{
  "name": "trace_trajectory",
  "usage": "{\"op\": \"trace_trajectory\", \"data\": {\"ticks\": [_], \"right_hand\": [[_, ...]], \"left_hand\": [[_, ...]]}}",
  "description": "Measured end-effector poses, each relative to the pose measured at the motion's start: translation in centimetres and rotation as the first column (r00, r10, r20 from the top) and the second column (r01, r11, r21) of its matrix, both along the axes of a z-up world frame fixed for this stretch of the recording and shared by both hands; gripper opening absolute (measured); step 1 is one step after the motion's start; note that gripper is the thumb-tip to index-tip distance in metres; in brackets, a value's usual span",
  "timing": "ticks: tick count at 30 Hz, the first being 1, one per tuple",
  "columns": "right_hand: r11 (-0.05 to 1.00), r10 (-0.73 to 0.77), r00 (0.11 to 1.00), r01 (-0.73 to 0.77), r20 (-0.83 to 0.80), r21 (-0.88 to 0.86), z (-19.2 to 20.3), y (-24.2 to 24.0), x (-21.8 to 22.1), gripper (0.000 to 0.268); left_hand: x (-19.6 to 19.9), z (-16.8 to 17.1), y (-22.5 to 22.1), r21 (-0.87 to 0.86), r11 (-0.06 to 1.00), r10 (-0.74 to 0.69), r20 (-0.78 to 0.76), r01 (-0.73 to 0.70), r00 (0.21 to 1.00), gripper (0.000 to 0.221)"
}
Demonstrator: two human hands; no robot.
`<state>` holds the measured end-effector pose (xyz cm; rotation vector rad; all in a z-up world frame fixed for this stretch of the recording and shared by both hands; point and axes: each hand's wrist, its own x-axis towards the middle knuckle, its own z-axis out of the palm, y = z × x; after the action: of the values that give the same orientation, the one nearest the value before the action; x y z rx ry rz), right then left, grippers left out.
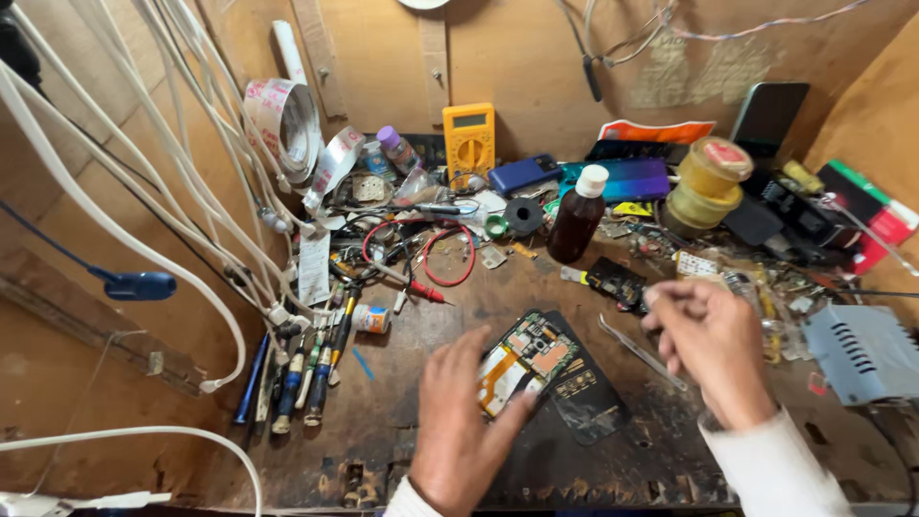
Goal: The person disassembles a mobile phone by removing internal components and disconnecting ribbon cables using a pry tool.
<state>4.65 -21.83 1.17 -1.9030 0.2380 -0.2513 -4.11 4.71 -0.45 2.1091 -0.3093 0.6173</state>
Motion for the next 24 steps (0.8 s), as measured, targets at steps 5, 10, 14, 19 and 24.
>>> {"op": "trace_trajectory", "data": {"ticks": [5,10,14,19,24], "right_hand": [[0.881,0.156,0.978,-0.202,-0.140,-0.429,0.0,3.4,-5.4,0.033],[0.763,0.271,0.955,-0.138,0.120,-0.632,-1.1,6.0,-7.4,0.044],[0.760,0.270,0.954,-0.129,0.129,-0.638,-1.8,6.8,-7.5,0.044],[0.764,0.286,0.939,-0.105,0.189,-0.636,-2.8,6.4,-7.7,0.041],[0.820,0.253,0.932,-0.064,0.260,-0.569,-4.0,5.8,-8.2,0.036]], "left_hand": [[-0.7,-0.6,-0.9,0.131,0.991,0.044,-0.236,-0.013,0.971,0.091],[-0.4,-1.3,-2.3,0.108,0.985,0.149,-0.130,-0.135,0.980,0.089],[1.0,-1.2,-4.0,0.136,0.970,0.222,-0.148,-0.202,0.964,0.091],[1.5,-1.0,-5.2,0.150,0.958,0.265,-0.156,-0.243,0.952,0.092],[-0.3,-1.6,-5.4,0.118,0.976,0.193,-0.070,-0.184,0.979,0.091]]}}
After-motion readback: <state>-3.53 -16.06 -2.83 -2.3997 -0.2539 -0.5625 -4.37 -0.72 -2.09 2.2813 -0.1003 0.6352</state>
